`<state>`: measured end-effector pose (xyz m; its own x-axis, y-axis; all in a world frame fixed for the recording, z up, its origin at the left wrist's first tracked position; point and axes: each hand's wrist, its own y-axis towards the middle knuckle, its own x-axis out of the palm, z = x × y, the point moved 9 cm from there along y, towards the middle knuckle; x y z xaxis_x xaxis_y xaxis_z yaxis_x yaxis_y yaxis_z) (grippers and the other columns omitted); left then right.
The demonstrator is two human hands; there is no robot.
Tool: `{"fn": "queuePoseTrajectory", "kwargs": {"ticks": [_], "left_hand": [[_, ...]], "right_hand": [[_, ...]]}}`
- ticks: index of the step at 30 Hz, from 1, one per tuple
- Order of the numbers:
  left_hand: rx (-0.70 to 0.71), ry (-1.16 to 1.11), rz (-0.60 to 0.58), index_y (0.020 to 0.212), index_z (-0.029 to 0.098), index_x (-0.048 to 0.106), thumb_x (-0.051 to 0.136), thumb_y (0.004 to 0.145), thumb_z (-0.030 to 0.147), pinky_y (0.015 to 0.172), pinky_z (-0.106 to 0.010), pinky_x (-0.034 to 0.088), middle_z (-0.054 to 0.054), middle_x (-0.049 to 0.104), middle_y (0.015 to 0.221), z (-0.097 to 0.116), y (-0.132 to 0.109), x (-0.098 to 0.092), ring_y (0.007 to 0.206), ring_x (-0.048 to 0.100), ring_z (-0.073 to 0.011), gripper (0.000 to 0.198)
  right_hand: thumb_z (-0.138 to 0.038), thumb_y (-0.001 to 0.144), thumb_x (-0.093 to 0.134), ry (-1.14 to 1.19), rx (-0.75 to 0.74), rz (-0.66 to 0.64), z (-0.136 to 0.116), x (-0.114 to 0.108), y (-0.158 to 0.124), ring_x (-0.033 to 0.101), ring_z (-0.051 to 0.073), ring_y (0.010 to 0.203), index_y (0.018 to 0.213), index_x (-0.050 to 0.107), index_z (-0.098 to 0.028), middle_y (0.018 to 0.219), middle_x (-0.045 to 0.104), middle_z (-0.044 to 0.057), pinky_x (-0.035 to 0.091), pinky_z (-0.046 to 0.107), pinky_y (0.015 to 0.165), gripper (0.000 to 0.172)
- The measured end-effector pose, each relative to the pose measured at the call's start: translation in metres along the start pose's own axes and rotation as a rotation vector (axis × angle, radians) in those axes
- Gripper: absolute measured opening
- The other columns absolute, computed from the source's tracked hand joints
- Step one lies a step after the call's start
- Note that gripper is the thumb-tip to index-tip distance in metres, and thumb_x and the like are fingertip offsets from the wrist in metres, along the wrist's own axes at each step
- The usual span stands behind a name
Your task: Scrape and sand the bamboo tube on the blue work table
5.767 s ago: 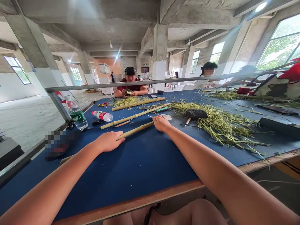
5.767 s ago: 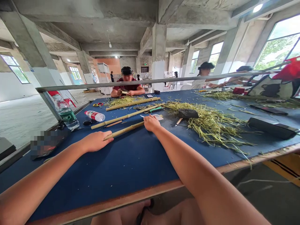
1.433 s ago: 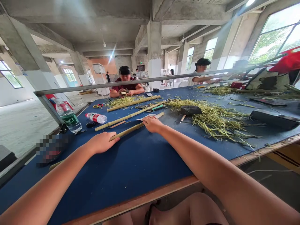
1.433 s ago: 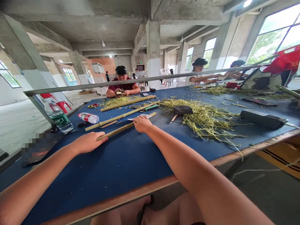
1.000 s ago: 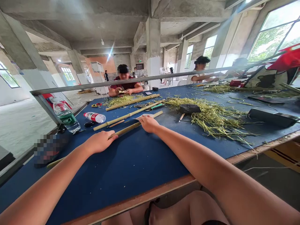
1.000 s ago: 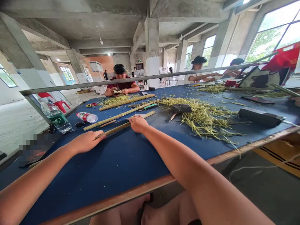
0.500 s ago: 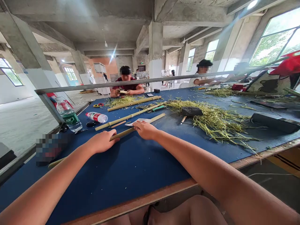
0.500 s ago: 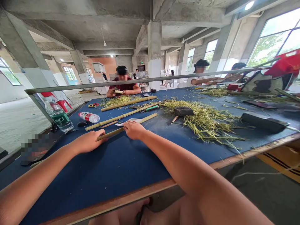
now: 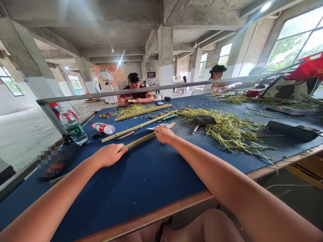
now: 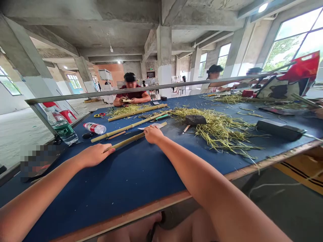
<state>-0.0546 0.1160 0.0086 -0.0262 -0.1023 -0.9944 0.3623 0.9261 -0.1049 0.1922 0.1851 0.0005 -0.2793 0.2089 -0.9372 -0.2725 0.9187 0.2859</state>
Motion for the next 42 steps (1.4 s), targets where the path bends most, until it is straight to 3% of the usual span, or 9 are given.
{"fn": "queuePoseTrajectory", "kwargs": {"ticks": [5, 8, 22, 32, 42], "left_hand": [[0.010, -0.004, -0.007, 0.082, 0.025, 0.054, 0.028, 0.096, 0.069, 0.062, -0.033, 0.035, -0.008, 0.071, 0.089, -0.002, 0.003, 0.003, 0.080, 0.066, -0.0269, 0.053], [0.016, -0.013, -0.004, 0.083, 0.025, 0.055, 0.033, 0.094, 0.069, 0.060, -0.033, 0.034, -0.007, 0.071, 0.087, -0.003, 0.004, 0.004, 0.077, 0.066, -0.0259, 0.050], [0.005, 0.001, -0.006, 0.093, 0.027, 0.058, 0.033, 0.094, 0.069, 0.058, -0.031, 0.034, -0.005, 0.071, 0.084, -0.001, 0.001, 0.002, 0.073, 0.065, -0.0245, 0.049], [0.029, 0.079, 0.002, 0.099, 0.026, 0.058, 0.031, 0.097, 0.065, 0.061, -0.032, 0.037, -0.008, 0.072, 0.091, 0.004, 0.001, 0.002, 0.078, 0.066, -0.0265, 0.047], [0.039, 0.082, 0.007, 0.101, 0.027, 0.058, 0.029, 0.096, 0.066, 0.062, -0.032, 0.038, -0.008, 0.073, 0.095, 0.003, 0.001, 0.003, 0.082, 0.067, -0.0274, 0.049]], "right_hand": [[-0.028, 0.107, 0.036, 0.044, -0.162, -0.011, -0.040, 0.010, -0.006, 0.047, 0.025, 0.140, 0.135, 0.065, -0.018, 0.146, 0.060, 0.011, 0.031, 0.038, 0.118, 0.041], [-0.028, 0.107, 0.036, 0.065, -0.201, -0.022, -0.048, 0.011, -0.007, 0.048, 0.024, 0.140, 0.137, 0.064, -0.018, 0.145, 0.061, 0.011, 0.031, 0.036, 0.118, 0.042], [-0.029, 0.106, 0.042, 0.104, -0.201, 0.004, -0.039, -0.001, -0.007, 0.057, 0.023, 0.129, 0.123, 0.071, -0.023, 0.132, 0.069, 0.007, 0.037, 0.035, 0.111, 0.033], [-0.035, 0.103, 0.051, 0.076, -0.216, -0.001, -0.042, -0.003, -0.011, 0.053, 0.024, 0.134, 0.134, 0.066, -0.022, 0.139, 0.065, 0.010, 0.034, 0.036, 0.114, 0.036], [-0.027, 0.107, 0.037, 0.071, -0.220, 0.016, -0.034, 0.006, -0.002, 0.055, 0.022, 0.133, 0.135, 0.066, -0.022, 0.139, 0.066, 0.008, 0.034, 0.035, 0.115, 0.040]]}}
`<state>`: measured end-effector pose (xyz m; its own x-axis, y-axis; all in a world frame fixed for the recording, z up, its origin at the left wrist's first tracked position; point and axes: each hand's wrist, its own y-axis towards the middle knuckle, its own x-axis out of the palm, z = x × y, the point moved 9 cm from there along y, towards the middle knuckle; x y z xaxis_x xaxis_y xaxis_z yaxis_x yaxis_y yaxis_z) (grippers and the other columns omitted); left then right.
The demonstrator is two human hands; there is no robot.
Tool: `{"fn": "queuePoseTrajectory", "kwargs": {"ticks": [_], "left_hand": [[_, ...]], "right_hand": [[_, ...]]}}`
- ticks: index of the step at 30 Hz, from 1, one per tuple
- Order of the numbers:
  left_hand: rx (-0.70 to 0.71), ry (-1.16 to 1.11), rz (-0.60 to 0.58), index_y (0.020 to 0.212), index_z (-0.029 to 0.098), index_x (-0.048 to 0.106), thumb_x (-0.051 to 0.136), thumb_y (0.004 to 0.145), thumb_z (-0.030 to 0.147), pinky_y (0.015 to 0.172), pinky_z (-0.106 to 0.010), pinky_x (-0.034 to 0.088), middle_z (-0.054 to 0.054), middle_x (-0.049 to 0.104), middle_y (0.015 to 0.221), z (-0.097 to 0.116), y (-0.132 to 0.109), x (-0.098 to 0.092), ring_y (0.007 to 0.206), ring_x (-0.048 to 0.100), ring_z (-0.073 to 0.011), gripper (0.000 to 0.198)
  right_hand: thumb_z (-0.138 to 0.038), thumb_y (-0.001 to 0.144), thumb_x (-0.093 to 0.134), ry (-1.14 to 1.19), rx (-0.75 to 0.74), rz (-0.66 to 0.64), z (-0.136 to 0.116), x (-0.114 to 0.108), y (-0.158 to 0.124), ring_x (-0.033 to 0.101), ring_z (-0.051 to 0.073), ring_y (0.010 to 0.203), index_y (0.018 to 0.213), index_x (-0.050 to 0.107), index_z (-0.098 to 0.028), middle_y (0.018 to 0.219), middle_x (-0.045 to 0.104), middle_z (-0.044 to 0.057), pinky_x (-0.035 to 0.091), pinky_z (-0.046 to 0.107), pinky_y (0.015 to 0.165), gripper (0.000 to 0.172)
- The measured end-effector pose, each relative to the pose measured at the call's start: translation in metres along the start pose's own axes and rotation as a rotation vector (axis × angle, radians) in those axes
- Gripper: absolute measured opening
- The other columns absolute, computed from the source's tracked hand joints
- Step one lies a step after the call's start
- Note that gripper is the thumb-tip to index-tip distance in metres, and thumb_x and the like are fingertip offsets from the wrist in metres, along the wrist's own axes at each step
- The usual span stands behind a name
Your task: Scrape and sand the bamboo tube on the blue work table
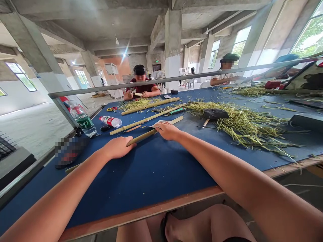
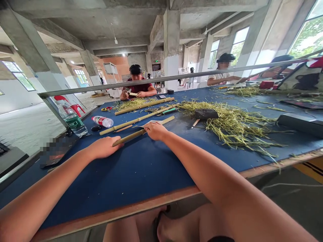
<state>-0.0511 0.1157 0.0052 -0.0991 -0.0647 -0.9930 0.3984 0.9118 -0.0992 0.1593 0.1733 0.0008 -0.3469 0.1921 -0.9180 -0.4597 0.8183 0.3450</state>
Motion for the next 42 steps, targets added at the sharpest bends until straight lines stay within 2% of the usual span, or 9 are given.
{"fn": "queuePoseTrajectory", "kwargs": {"ticks": [7, 13, 20, 25, 35, 42], "left_hand": [[-0.020, -0.032, 0.001, 0.103, 0.026, 0.060, 0.032, 0.095, 0.067, 0.064, -0.033, 0.041, -0.008, 0.074, 0.092, 0.000, -0.001, -0.002, 0.079, 0.068, -0.0279, 0.050], [-0.019, -0.020, -0.008, 0.101, 0.027, 0.060, 0.031, 0.095, 0.067, 0.063, -0.034, 0.041, -0.009, 0.073, 0.093, -0.001, 0.000, -0.001, 0.078, 0.068, -0.0283, 0.050], [-0.012, -0.001, 0.003, 0.100, 0.026, 0.057, 0.033, 0.097, 0.064, 0.060, -0.032, 0.038, -0.007, 0.074, 0.091, 0.001, -0.001, -0.002, 0.079, 0.068, -0.0268, 0.045], [-0.011, 0.006, -0.002, 0.101, 0.026, 0.058, 0.032, 0.098, 0.063, 0.062, -0.034, 0.040, -0.009, 0.074, 0.094, 0.001, -0.001, -0.002, 0.082, 0.069, -0.0292, 0.045], [-0.020, 0.105, -0.026, 0.106, 0.023, 0.056, 0.030, 0.101, 0.055, 0.066, -0.036, 0.045, -0.013, 0.074, 0.097, 0.014, -0.007, -0.003, 0.082, 0.069, -0.0299, 0.041], [-0.021, 0.099, -0.020, 0.107, 0.024, 0.057, 0.027, 0.100, 0.056, 0.070, -0.038, 0.047, -0.014, 0.075, 0.101, 0.009, -0.004, 0.000, 0.089, 0.071, -0.0322, 0.044]], "right_hand": [[-0.028, 0.108, 0.036, -0.025, 0.061, 0.007, 0.003, -0.003, -0.002, 0.055, 0.023, 0.132, 0.132, 0.068, -0.022, 0.138, 0.066, 0.009, 0.034, 0.036, 0.115, 0.040], [-0.026, 0.107, 0.038, -0.045, 0.026, -0.006, -0.005, -0.004, -0.005, 0.052, 0.024, 0.133, 0.129, 0.069, -0.021, 0.137, 0.066, 0.008, 0.033, 0.038, 0.115, 0.038], [-0.033, 0.107, 0.039, -0.038, 0.043, -0.027, -0.008, -0.005, -0.007, 0.051, 0.025, 0.135, 0.133, 0.066, -0.022, 0.140, 0.065, 0.008, 0.031, 0.039, 0.116, 0.039], [-0.041, 0.106, 0.044, -0.049, 0.042, -0.030, -0.010, -0.008, -0.008, 0.050, 0.028, 0.136, 0.135, 0.065, -0.021, 0.141, 0.064, 0.012, 0.031, 0.042, 0.116, 0.041], [-0.043, 0.105, 0.045, -0.056, 0.028, -0.065, -0.009, -0.004, -0.007, 0.047, 0.030, 0.140, 0.138, 0.063, -0.019, 0.145, 0.061, 0.013, 0.030, 0.044, 0.118, 0.044], [-0.026, 0.107, 0.035, -0.043, -0.009, -0.035, -0.013, -0.001, -0.005, 0.050, 0.026, 0.138, 0.137, 0.063, -0.018, 0.144, 0.062, 0.011, 0.032, 0.041, 0.117, 0.042]]}}
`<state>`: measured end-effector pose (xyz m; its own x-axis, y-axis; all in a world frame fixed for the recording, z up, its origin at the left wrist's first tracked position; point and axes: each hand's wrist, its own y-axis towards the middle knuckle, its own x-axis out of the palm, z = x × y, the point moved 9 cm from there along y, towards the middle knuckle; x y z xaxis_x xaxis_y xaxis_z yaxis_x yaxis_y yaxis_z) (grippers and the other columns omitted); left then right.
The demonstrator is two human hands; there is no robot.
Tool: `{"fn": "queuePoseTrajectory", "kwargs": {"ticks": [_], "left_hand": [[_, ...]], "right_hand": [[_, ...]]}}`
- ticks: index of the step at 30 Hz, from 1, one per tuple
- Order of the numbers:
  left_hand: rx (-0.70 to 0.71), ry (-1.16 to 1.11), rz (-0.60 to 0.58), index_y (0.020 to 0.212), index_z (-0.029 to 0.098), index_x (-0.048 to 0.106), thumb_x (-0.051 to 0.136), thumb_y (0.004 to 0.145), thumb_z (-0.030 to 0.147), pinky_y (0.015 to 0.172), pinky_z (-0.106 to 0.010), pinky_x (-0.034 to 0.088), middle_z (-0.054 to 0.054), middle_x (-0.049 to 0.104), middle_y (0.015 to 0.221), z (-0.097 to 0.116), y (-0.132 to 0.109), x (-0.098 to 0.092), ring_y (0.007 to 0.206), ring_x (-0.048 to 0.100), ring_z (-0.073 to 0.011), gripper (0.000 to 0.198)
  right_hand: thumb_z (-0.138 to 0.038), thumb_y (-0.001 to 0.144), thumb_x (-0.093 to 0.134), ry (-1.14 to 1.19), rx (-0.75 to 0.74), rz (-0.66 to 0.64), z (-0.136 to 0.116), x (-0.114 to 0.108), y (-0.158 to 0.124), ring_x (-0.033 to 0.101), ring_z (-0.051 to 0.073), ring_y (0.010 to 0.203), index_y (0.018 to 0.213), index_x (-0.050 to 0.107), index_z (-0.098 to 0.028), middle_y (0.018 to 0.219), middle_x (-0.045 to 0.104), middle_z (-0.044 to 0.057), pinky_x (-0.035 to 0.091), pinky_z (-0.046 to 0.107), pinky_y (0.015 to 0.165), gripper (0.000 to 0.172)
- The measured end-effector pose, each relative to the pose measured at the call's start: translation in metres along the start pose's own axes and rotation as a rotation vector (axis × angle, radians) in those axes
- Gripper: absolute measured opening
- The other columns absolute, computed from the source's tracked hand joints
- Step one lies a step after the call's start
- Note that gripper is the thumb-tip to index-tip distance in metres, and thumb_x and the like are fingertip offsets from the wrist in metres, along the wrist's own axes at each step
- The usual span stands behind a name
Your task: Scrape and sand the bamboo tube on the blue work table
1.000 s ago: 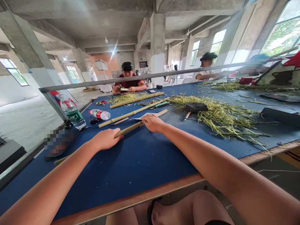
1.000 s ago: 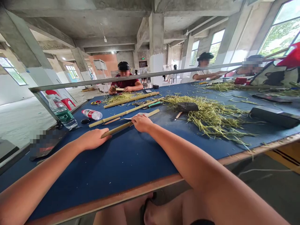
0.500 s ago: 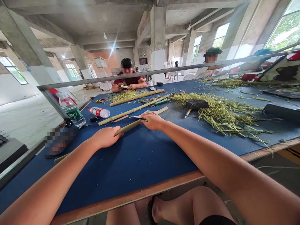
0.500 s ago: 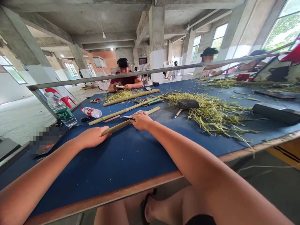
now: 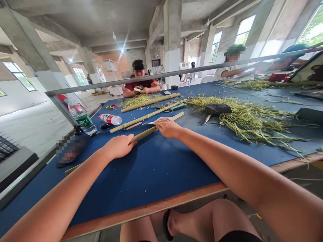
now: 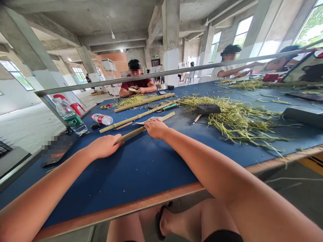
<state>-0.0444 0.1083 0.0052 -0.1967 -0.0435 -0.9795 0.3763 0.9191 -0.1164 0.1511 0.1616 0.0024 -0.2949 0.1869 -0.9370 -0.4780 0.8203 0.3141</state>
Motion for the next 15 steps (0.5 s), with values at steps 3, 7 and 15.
{"fn": "queuePoseTrajectory", "kwargs": {"ticks": [3, 7, 15], "left_hand": [[-0.003, -0.034, -0.004, 0.109, 0.025, 0.056, 0.028, 0.100, 0.059, 0.066, -0.036, 0.045, -0.013, 0.075, 0.099, -0.002, 0.001, 0.001, 0.086, 0.071, -0.0311, 0.045], [-0.003, -0.075, 0.011, 0.111, 0.026, 0.056, 0.030, 0.099, 0.060, 0.066, -0.035, 0.044, -0.012, 0.075, 0.097, -0.004, 0.001, -0.002, 0.085, 0.071, -0.0297, 0.045], [0.030, -0.085, 0.014, 0.102, 0.026, 0.056, 0.025, 0.100, 0.062, 0.061, -0.032, 0.038, -0.010, 0.073, 0.091, -0.003, 0.001, -0.004, 0.083, 0.069, -0.0282, 0.047]], "right_hand": [[-0.027, 0.107, 0.034, 0.031, -0.048, 0.009, -0.009, 0.003, 0.001, 0.049, 0.024, 0.139, 0.139, 0.062, -0.018, 0.146, 0.060, 0.010, 0.032, 0.039, 0.118, 0.043], [-0.028, 0.108, 0.031, 0.047, -0.034, 0.036, 0.003, 0.002, 0.004, 0.051, 0.023, 0.138, 0.139, 0.062, -0.018, 0.145, 0.062, 0.010, 0.032, 0.037, 0.119, 0.045], [-0.020, 0.106, 0.030, -0.079, 0.169, -0.018, 0.061, 0.000, 0.002, 0.048, 0.027, 0.140, 0.134, 0.064, -0.015, 0.142, 0.062, 0.014, 0.033, 0.043, 0.117, 0.045]]}}
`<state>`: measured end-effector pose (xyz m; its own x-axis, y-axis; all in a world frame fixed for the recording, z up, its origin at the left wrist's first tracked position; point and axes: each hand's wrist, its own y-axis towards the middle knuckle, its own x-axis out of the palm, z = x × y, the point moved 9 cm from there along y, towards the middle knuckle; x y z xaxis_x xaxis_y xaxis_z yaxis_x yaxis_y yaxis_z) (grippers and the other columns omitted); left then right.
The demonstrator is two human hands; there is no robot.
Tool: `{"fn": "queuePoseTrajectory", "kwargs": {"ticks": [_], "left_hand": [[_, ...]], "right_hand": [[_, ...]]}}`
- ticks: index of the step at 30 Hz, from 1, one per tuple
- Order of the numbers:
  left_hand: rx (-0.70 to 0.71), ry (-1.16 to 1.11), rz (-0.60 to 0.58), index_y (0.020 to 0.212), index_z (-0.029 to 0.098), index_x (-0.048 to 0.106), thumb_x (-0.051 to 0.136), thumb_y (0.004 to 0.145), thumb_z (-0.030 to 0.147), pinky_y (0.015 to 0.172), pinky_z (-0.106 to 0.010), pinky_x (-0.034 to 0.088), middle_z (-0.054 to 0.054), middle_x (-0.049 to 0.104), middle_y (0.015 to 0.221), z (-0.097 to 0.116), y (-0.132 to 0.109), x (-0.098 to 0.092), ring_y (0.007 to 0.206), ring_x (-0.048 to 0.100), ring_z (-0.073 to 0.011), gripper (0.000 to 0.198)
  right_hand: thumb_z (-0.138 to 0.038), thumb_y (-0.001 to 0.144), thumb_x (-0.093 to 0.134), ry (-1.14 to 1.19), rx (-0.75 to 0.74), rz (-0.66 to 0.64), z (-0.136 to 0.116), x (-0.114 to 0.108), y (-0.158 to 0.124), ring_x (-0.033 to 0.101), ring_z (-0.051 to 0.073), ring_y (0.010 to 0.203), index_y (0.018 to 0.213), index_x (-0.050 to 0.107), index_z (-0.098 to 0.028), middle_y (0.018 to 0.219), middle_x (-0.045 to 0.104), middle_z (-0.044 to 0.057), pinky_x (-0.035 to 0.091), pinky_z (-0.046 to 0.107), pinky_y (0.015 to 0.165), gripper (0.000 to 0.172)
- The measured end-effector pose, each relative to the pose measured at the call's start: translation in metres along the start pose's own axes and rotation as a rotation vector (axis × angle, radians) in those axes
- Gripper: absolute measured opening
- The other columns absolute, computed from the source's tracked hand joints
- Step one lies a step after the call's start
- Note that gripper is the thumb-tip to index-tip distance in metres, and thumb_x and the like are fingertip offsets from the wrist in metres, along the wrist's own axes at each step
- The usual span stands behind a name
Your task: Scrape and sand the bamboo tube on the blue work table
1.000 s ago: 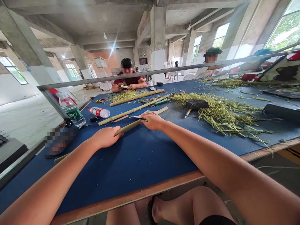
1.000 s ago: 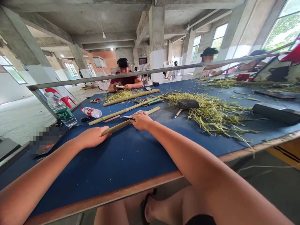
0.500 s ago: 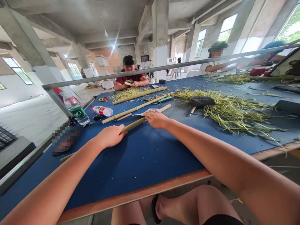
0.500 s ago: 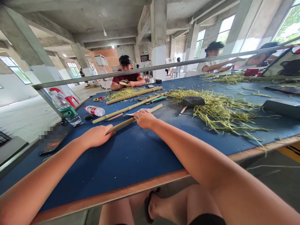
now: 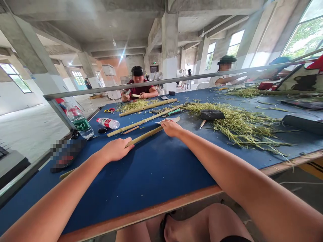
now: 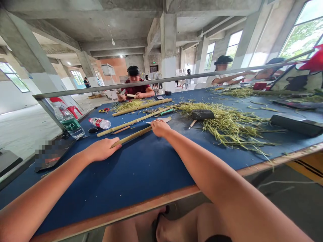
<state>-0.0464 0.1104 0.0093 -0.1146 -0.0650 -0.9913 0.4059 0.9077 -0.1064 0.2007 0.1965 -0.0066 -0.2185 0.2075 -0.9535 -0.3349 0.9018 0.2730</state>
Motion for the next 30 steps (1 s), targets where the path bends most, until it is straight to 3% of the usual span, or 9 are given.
{"fn": "queuePoseTrajectory", "kwargs": {"ticks": [8, 11, 16, 19, 21, 26, 28, 30], "left_hand": [[-0.011, -0.014, -0.010, 0.098, 0.025, 0.053, 0.023, 0.101, 0.060, 0.060, -0.032, 0.035, -0.009, 0.072, 0.091, -0.002, 0.001, 0.001, 0.079, 0.067, -0.0268, 0.046], [-0.012, -0.043, -0.012, 0.098, 0.025, 0.054, 0.023, 0.100, 0.062, 0.062, -0.032, 0.037, -0.009, 0.072, 0.092, -0.001, 0.000, 0.000, 0.083, 0.067, -0.0270, 0.048], [-0.027, -0.065, -0.030, 0.095, 0.025, 0.051, 0.022, 0.099, 0.065, 0.064, -0.032, 0.037, -0.008, 0.072, 0.093, -0.001, -0.002, -0.001, 0.085, 0.066, -0.0272, 0.050], [-0.023, -0.071, -0.025, 0.091, 0.025, 0.050, 0.022, 0.099, 0.064, 0.064, -0.032, 0.036, -0.008, 0.071, 0.089, -0.002, -0.002, -0.001, 0.082, 0.066, -0.0265, 0.049], [-0.020, -0.078, -0.018, 0.090, 0.025, 0.049, 0.022, 0.100, 0.063, 0.063, -0.032, 0.035, -0.008, 0.070, 0.087, -0.002, -0.002, 0.000, 0.080, 0.065, -0.0264, 0.048], [-0.011, -0.053, -0.008, 0.092, 0.026, 0.051, 0.025, 0.099, 0.063, 0.063, -0.033, 0.035, -0.008, 0.071, 0.088, -0.003, 0.001, 0.002, 0.078, 0.065, -0.0265, 0.046], [-0.019, -0.040, -0.009, 0.093, 0.026, 0.051, 0.025, 0.099, 0.064, 0.063, -0.033, 0.035, -0.008, 0.071, 0.089, -0.004, 0.002, 0.003, 0.078, 0.065, -0.0257, 0.047], [-0.019, -0.039, -0.008, 0.094, 0.025, 0.052, 0.024, 0.099, 0.064, 0.064, -0.032, 0.035, -0.008, 0.071, 0.089, -0.004, 0.002, 0.003, 0.079, 0.065, -0.0253, 0.047]], "right_hand": [[-0.030, 0.108, 0.031, 0.103, -0.177, 0.046, -0.069, 0.006, -0.008, 0.044, 0.022, 0.144, 0.144, 0.058, -0.018, 0.151, 0.057, 0.009, 0.029, 0.038, 0.121, 0.046], [-0.027, 0.107, 0.032, 0.081, -0.129, 0.034, -0.052, 0.005, -0.004, 0.047, 0.023, 0.142, 0.140, 0.061, -0.018, 0.147, 0.060, 0.011, 0.032, 0.039, 0.119, 0.045], [-0.018, 0.105, 0.030, -0.019, 0.065, 0.028, 0.013, -0.002, 0.002, 0.051, 0.027, 0.137, 0.134, 0.064, -0.014, 0.140, 0.064, 0.015, 0.036, 0.042, 0.116, 0.044], [-0.020, 0.106, 0.030, -0.007, 0.120, 0.048, 0.021, -0.004, 0.001, 0.048, 0.028, 0.141, 0.135, 0.063, -0.012, 0.143, 0.061, 0.016, 0.034, 0.043, 0.117, 0.044], [-0.023, 0.107, 0.032, 0.022, 0.080, 0.053, 0.003, -0.002, 0.000, 0.043, 0.027, 0.145, 0.140, 0.060, -0.015, 0.149, 0.057, 0.013, 0.031, 0.043, 0.120, 0.044], [-0.032, 0.108, 0.032, 0.117, -0.151, 0.014, -0.071, 0.007, -0.009, 0.040, 0.024, 0.148, 0.145, 0.057, -0.017, 0.153, 0.054, 0.011, 0.027, 0.039, 0.123, 0.047], [-0.033, 0.109, 0.032, 0.132, -0.209, 0.015, -0.084, 0.006, -0.011, 0.042, 0.023, 0.146, 0.146, 0.056, -0.017, 0.152, 0.055, 0.010, 0.028, 0.036, 0.122, 0.048], [-0.030, 0.109, 0.031, 0.125, -0.246, 0.023, -0.082, 0.003, -0.010, 0.046, 0.021, 0.143, 0.145, 0.057, -0.017, 0.148, 0.058, 0.010, 0.030, 0.035, 0.121, 0.046]]}}
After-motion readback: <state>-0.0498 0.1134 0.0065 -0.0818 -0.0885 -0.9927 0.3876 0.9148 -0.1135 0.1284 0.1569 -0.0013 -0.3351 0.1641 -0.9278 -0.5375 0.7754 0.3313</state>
